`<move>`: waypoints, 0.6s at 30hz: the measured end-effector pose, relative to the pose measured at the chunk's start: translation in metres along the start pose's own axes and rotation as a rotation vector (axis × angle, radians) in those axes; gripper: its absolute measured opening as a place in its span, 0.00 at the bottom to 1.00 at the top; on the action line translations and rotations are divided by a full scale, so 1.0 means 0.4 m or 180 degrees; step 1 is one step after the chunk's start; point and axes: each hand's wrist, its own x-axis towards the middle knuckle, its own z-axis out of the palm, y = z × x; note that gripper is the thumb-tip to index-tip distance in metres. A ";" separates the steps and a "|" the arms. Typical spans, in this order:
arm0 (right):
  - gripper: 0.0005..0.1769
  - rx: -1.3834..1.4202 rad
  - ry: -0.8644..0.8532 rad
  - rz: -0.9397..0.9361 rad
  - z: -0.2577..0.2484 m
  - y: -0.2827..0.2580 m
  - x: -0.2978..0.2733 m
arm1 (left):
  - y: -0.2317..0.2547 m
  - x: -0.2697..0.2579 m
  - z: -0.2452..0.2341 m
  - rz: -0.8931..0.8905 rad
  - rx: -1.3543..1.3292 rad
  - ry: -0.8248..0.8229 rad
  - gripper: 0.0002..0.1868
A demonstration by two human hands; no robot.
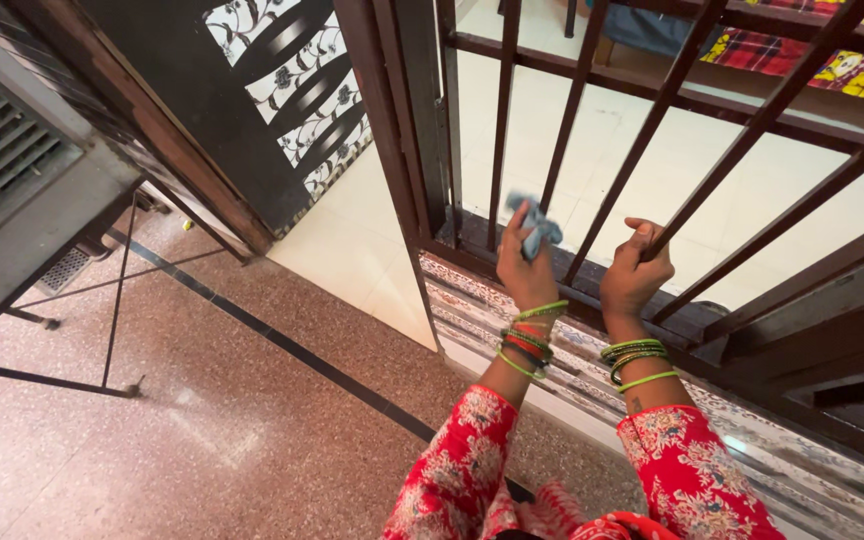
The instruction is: The person sits on the floor and wipes a dark brown metal railing with a blue cloth. They clean the vertical bars and the horizontal frame of the railing, moving the cloth back and forth along the surfaces.
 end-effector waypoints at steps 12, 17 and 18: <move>0.22 0.0147 0.0030 0.0158 0.004 0.008 0.002 | 0.324 0.217 0.154 0.0956 -0.0308 0.0088 0.13; 0.21 0.0250 0.0037 0.0175 0.004 0.013 0.000 | 0.272 0.205 0.132 0.0768 -0.0302 -0.0021 0.13; 0.21 0.0317 0.0038 0.0206 0.003 0.011 0.001 | 0.244 0.194 0.120 0.0708 -0.0223 -0.0100 0.12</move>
